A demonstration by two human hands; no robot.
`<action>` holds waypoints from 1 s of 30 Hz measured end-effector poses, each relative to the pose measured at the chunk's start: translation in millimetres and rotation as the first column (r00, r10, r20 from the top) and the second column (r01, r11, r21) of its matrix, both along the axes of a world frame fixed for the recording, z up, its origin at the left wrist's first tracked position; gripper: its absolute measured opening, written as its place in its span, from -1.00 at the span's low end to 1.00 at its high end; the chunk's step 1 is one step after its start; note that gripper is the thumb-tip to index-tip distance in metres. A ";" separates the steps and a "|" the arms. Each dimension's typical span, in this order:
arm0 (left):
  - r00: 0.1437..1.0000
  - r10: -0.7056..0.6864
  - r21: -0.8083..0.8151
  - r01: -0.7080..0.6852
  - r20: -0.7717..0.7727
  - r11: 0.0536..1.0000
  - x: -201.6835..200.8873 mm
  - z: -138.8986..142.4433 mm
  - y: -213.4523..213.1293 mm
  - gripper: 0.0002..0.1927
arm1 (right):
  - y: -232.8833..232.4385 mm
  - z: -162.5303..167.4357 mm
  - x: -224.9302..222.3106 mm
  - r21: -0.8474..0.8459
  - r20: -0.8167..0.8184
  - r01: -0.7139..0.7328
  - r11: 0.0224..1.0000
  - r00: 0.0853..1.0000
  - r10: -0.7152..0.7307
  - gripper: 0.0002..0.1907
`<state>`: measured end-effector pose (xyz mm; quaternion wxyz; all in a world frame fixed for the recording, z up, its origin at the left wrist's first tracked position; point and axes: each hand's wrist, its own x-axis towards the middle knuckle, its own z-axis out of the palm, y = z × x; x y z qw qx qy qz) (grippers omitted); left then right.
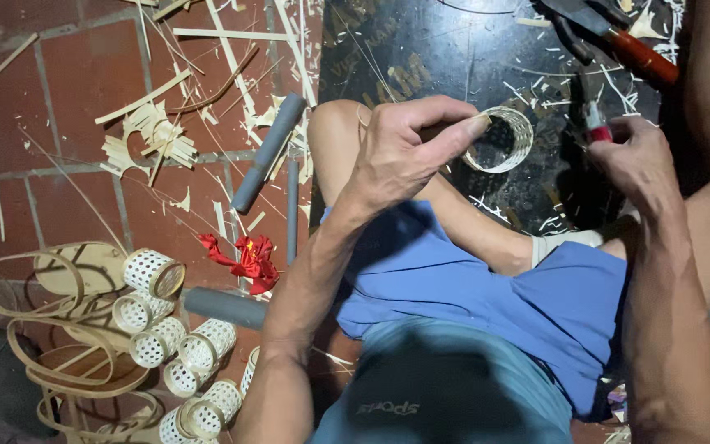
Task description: The person sits on the workshop floor and weaves thin bamboo strips around a gray cylindrical mold, bending and interlacing the strips by hand to form a round woven basket body. They fit the woven piece over the cylinder, press the strips into place, and at the end hold and press a round woven base piece with both hands.
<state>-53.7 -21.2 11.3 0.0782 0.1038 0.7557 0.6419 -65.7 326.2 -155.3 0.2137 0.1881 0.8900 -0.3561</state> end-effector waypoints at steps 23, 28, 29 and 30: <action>0.807 -0.154 -0.222 0.029 -0.570 0.975 -33.5 -58.3 -14.5 -0.77 | -3.6 -24.8 25.2 0.613 -0.208 -0.250 0.749 0.864 0.458 -0.14; 0.662 -0.413 -0.545 0.009 -0.625 0.838 -56.9 -95.7 0.6 -0.57 | -6.1 -19.7 24.7 0.598 -0.186 -0.229 0.768 0.892 0.411 -0.13; 0.656 -0.439 -0.564 0.026 -0.613 0.825 -65.4 -99.2 7.7 -0.58 | -7.2 -19.5 25.2 0.606 -0.179 -0.220 0.765 0.899 0.400 -0.12; 0.654 -0.462 -0.582 0.042 -0.599 0.812 -74.0 -101.7 15.9 -0.58 | -9.2 -19.1 26.9 0.613 -0.167 -0.216 0.760 0.905 0.391 -0.10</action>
